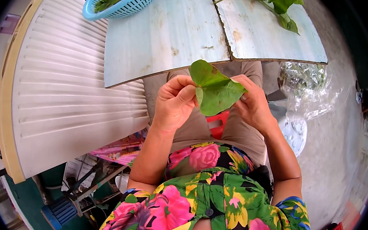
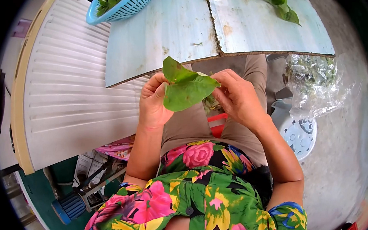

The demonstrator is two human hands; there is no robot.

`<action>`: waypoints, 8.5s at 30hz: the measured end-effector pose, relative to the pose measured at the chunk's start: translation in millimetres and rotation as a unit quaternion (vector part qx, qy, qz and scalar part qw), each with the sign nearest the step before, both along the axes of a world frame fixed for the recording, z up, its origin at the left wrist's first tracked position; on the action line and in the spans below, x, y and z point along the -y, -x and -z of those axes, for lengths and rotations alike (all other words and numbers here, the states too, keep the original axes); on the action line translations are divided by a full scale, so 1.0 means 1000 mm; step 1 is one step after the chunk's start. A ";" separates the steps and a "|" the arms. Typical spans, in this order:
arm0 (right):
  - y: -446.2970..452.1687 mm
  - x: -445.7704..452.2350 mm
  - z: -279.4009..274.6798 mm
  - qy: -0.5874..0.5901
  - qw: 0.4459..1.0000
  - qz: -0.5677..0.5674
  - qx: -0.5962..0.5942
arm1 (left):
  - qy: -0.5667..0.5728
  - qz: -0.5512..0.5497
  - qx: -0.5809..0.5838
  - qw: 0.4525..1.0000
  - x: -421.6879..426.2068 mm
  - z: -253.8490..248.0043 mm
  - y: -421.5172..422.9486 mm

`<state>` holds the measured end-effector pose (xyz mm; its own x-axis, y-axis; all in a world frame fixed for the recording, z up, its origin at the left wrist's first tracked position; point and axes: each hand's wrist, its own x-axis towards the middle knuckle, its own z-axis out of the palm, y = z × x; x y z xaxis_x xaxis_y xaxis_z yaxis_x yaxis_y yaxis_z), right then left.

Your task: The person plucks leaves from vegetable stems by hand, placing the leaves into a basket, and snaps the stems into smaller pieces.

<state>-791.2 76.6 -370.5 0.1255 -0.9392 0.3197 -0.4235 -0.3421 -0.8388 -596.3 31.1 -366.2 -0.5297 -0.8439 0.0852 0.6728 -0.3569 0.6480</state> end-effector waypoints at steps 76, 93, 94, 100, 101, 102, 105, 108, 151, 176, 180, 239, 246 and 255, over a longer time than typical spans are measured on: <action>-0.013 0.008 0.050 -0.197 0.910 0.099 0.350 | -0.054 0.000 0.375 0.926 -0.037 0.029 0.021; -0.005 0.007 0.051 -0.292 0.905 0.119 0.285 | -0.061 0.013 0.376 0.925 -0.040 0.043 0.019; -0.012 0.005 0.044 -0.282 0.914 0.081 0.281 | -0.039 0.018 0.381 0.923 -0.040 0.046 0.020; -0.025 0.002 0.051 -0.311 0.921 0.019 0.234 | -0.039 0.014 0.415 0.909 -0.039 0.039 0.022; -0.024 0.004 0.056 -0.276 0.932 0.066 0.225 | -0.039 0.012 0.416 0.909 -0.038 0.039 0.021; -0.023 0.006 0.059 -0.239 0.940 0.113 0.214 | -0.039 0.009 0.409 0.912 -0.037 0.039 0.020; -0.009 0.013 0.063 -0.261 0.891 0.173 0.327 | -0.043 0.003 0.401 0.915 -0.036 0.038 0.018; -0.001 0.012 0.060 -0.253 0.909 0.129 0.305 | -0.045 0.007 0.409 0.911 -0.035 0.040 0.017; -0.023 0.007 0.058 -0.288 0.873 0.094 0.383 | -0.140 -0.013 0.338 0.931 -0.037 0.056 0.019; 0.003 -0.004 0.069 -0.422 0.839 0.078 0.335 | -0.129 -0.101 0.326 0.931 -0.032 0.062 0.015; -0.017 -0.008 0.064 -0.402 0.853 0.009 0.333 | -0.128 -0.075 0.330 0.932 -0.036 0.061 0.022; -0.002 0.008 0.055 -0.307 0.924 -0.021 0.226 | -0.072 -0.019 0.387 0.919 -0.040 0.059 0.025; 0.003 0.017 0.070 -0.289 0.897 0.134 0.306 | -0.068 -0.016 0.398 0.915 -0.037 0.060 0.014; -0.001 0.011 0.076 -0.303 0.901 0.043 0.308 | -0.082 -0.037 0.380 0.921 -0.038 0.059 0.022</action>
